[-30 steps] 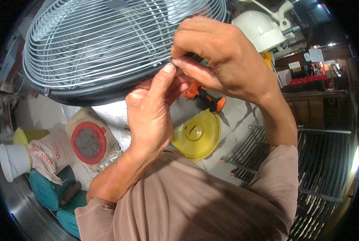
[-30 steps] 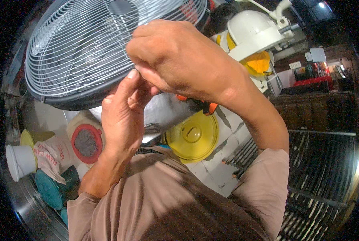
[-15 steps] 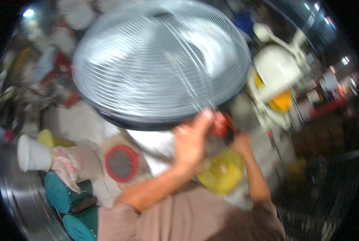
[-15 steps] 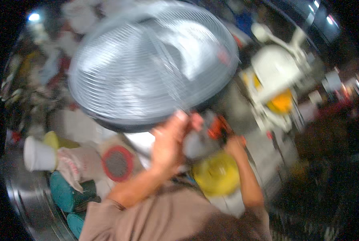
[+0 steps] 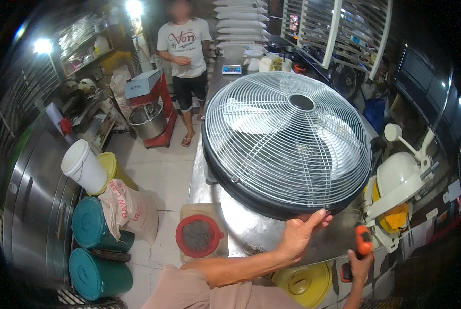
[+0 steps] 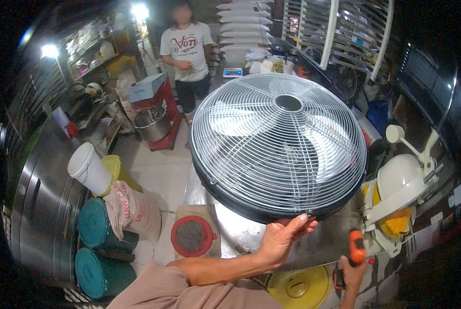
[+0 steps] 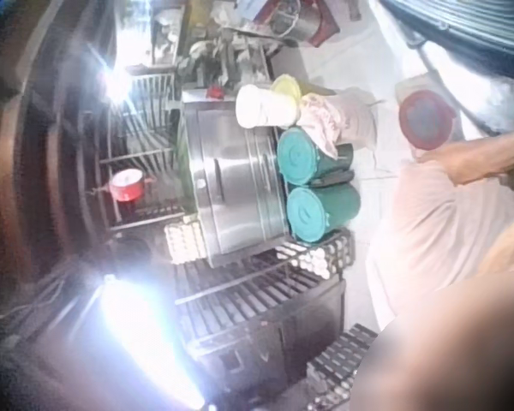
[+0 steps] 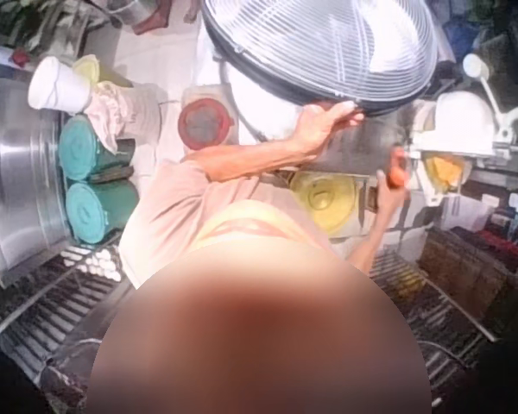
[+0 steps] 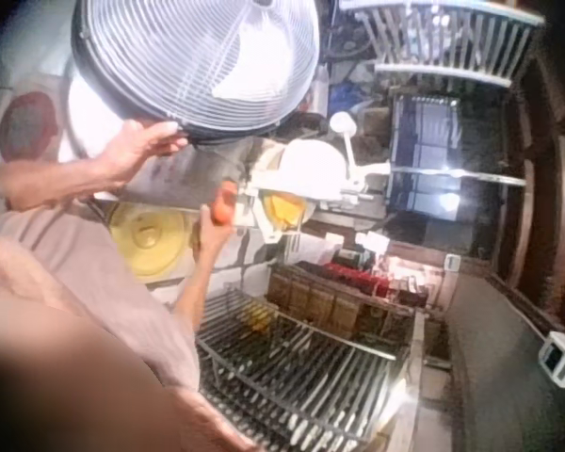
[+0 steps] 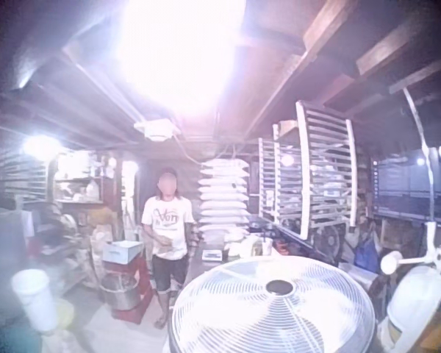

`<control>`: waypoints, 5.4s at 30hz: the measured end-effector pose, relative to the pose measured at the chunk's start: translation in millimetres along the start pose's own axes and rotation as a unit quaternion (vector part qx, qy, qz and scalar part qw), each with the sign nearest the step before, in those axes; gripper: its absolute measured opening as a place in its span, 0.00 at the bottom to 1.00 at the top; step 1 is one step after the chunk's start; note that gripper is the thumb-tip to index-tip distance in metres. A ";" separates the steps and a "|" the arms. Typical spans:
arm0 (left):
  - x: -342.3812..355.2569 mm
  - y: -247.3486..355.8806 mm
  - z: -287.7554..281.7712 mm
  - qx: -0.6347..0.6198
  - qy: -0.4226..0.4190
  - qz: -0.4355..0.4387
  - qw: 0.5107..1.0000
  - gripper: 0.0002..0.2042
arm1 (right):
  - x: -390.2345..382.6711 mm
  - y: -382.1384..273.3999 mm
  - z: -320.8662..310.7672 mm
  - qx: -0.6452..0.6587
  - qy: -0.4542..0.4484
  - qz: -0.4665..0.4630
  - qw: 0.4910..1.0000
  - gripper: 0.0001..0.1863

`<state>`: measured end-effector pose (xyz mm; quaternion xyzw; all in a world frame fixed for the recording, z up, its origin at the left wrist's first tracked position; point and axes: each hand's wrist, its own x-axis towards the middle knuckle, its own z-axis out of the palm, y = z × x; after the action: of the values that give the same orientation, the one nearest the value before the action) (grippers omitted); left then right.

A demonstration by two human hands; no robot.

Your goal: The person opens an oven, then moves to a table to secure the grill of a large electric fan by hand and using a power drill.

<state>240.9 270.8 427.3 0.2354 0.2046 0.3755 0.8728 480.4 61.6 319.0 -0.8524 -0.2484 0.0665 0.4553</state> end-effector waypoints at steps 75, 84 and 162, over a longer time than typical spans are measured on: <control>8.0 9.5 -2.5 0.059 -0.034 0.083 0.994 0.14 | 1.9 -404.1 -62.2 -0.358 -0.203 -0.189 0.892 0.18; 7.8 12.0 -5.2 0.071 -0.072 0.076 0.992 0.16 | 0.4 -413.7 -60.7 -0.383 -0.199 -0.142 0.891 0.17; 5.1 -7.0 -18.1 0.275 -0.119 0.087 0.950 0.16 | 10.7 -415.5 -71.6 -0.285 -0.355 -0.176 0.873 0.26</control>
<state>238.5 275.1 407.8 0.5260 0.1731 0.3484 0.7563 363.2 205.5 697.7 -0.8062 -0.5477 0.2098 0.0778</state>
